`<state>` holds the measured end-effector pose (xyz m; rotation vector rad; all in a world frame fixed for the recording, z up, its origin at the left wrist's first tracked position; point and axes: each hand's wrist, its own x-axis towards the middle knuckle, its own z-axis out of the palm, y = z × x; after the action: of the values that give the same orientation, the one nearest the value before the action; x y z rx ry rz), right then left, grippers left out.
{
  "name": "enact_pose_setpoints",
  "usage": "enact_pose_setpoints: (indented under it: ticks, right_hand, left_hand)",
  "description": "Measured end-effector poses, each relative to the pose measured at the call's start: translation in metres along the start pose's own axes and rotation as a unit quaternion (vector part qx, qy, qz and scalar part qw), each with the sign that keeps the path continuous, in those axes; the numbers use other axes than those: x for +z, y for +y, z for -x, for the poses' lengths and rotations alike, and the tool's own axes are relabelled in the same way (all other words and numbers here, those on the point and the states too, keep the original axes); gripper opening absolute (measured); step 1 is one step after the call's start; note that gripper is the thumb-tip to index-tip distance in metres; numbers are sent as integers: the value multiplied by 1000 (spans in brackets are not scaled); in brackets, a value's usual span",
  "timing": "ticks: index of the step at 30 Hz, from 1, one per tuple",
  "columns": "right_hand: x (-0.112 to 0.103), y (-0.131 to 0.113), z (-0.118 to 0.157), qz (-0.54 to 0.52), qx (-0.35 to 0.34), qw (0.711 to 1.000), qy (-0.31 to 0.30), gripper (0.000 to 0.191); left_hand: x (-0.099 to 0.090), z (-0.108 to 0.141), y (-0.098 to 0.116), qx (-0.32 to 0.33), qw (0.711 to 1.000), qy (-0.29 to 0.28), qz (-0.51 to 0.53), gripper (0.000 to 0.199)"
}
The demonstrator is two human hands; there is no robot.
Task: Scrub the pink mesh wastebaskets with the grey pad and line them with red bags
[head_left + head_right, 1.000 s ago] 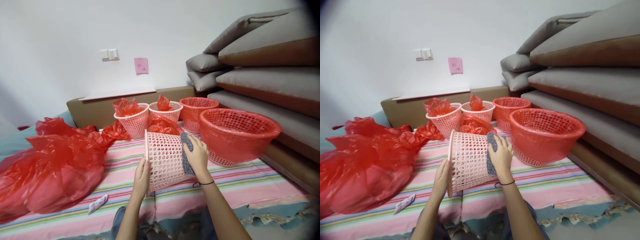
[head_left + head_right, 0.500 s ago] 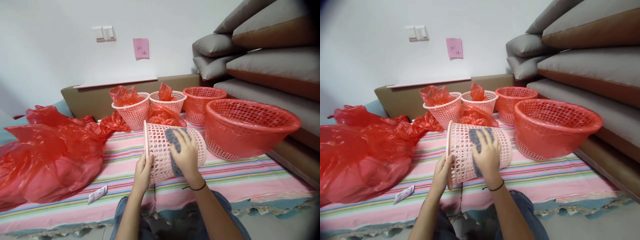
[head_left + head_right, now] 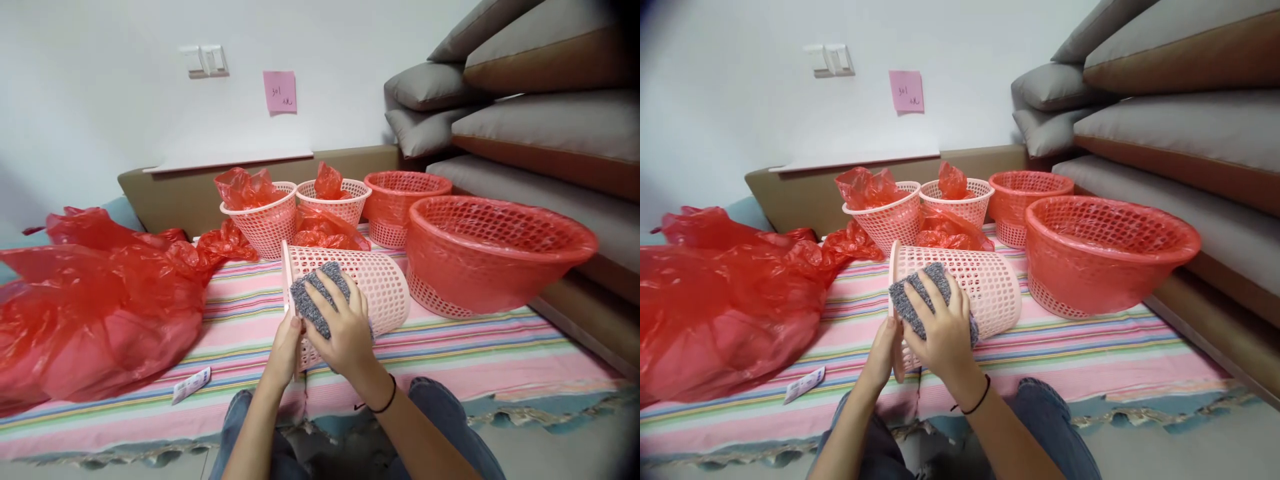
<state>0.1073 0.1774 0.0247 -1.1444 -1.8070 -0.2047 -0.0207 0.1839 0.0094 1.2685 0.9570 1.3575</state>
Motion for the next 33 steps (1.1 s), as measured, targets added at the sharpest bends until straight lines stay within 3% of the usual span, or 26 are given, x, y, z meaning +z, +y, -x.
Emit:
enact_pose_setpoints:
  ticks: [3, 7, 11, 19, 26, 29, 33]
  right_hand:
    - [-2, 22, 0, 28, 48, 998, 11, 50]
    - [-12, 77, -1, 58, 197, 977, 66, 48]
    - [-16, 104, 1, 22, 238, 969, 63, 49]
    - [-9, 107, 2, 43, 207, 976, 57, 48]
    - [-12, 107, 0, 54, 185, 979, 59, 48]
    - [-14, 92, -1, 54, 153, 986, 45, 51]
    - [-14, 45, 0, 7, 24, 1000, -2, 51]
  left_hand:
    - [-8, 0, -2, -4, 998, -3, -62, 51]
    - [-15, 1, -4, -16, 996, -12, -87, 43]
    - [-15, 0, -6, -24, 995, -8, -94, 46]
    - [-13, -2, -5, -45, 996, -12, -73, 37]
    - [-6, -8, -8, -46, 998, -16, 32, 72]
    - [3, -5, -3, -67, 992, 5, 107, 78]
    - [10, -2, 3, -63, 980, 9, 191, 77]
